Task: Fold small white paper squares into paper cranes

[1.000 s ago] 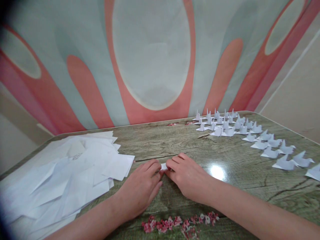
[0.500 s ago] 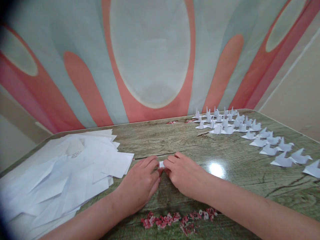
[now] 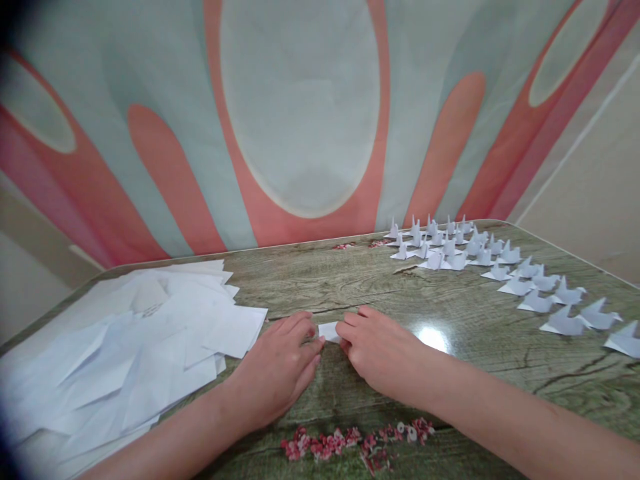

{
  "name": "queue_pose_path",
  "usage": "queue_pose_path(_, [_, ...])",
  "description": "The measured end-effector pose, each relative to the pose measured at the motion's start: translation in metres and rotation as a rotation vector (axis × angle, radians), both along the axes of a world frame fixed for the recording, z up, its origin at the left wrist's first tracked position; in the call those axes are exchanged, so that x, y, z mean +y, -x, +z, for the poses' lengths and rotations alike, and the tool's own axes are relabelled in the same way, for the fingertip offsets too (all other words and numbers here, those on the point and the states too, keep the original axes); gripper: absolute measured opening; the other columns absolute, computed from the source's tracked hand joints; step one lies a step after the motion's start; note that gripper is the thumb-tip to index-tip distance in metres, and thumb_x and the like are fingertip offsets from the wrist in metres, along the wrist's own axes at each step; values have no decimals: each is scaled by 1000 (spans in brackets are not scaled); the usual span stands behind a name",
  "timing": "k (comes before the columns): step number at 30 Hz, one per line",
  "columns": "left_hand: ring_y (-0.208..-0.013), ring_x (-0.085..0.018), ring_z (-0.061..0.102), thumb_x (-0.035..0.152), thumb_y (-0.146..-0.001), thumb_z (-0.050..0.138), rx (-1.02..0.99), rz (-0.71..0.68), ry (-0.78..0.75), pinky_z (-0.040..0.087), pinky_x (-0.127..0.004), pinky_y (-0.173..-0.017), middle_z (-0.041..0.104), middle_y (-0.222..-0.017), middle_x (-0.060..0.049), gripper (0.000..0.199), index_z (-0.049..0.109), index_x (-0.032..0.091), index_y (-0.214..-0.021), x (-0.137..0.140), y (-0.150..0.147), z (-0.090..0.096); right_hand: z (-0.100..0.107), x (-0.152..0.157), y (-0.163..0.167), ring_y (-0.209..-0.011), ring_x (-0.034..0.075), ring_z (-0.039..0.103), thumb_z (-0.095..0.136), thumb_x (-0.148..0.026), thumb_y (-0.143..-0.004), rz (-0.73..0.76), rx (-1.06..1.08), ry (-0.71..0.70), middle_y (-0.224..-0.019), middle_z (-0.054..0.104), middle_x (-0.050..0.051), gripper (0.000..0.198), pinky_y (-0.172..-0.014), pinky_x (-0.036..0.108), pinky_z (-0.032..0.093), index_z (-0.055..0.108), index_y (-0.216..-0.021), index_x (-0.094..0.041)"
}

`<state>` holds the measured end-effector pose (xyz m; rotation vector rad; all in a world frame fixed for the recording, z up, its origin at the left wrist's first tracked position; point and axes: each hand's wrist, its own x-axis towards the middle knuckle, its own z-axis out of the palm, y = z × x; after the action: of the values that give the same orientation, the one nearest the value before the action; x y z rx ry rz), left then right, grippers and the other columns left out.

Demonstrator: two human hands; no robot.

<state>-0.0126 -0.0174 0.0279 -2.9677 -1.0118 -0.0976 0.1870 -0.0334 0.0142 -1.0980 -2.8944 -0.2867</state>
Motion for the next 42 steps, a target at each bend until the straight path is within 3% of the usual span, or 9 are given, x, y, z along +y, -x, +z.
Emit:
queue_pose_path(7, [-109, -26, 44, 22, -87, 44, -6, -15, 11, 40, -42, -91, 54, -99, -9, 23, 61, 16, -102, 1, 0, 0, 8, 3, -7, -78, 18, 51, 58, -16, -82, -36, 67, 50, -80, 60, 1, 9, -69, 32, 33, 65, -82, -20])
queue_pose_path(11, [-110, -26, 43, 21, -87, 43, -13, -24, 3, 39, -43, -92, 53, -101, -9, 24, 61, 14, -102, 1, 0, -2, -1, 6, 0, -80, 18, 51, 47, -17, -89, -24, 131, -20, -84, 59, 4, 16, -70, 33, 35, 63, -92, -17])
queue_pose_path(16, [-111, -27, 43, 21, -87, 42, -25, -21, 2, 39, -43, -93, 53, -102, -10, 25, 61, 14, -101, 1, 0, -2, -13, 5, 6, -77, 19, 50, 46, -17, -89, 5, 101, -92, -80, 57, 4, 17, -68, 34, 35, 62, -83, -14])
queue_pose_path(22, [-104, -23, 47, 25, -88, 44, -96, 0, 41, 40, -40, -91, 55, -98, -7, 20, 62, 18, -95, 4, 3, -4, -11, 3, 7, -75, 18, 50, 48, -16, -88, -7, 90, -92, -80, 56, 4, 14, -68, 34, 36, 61, -84, -13])
queue_pose_path(29, [-122, -28, 35, 34, -89, 44, -61, 6, -12, 30, -46, -101, 52, -117, -9, 32, 53, 17, -115, 0, 1, -8, -8, 4, 6, -81, 20, 51, 47, -18, -89, -9, 67, -39, -87, 58, 5, 16, -71, 35, 38, 61, -96, -14])
queue_pose_path(42, [-127, -26, 32, 34, -91, 40, -36, 1, -11, 31, -47, -101, 52, -118, -7, 31, 54, 24, -117, 5, 9, 1, -3, 0, 4, -84, 20, 52, 53, -18, -86, -36, 77, -16, -85, 59, 5, 13, -73, 35, 37, 65, -87, -15])
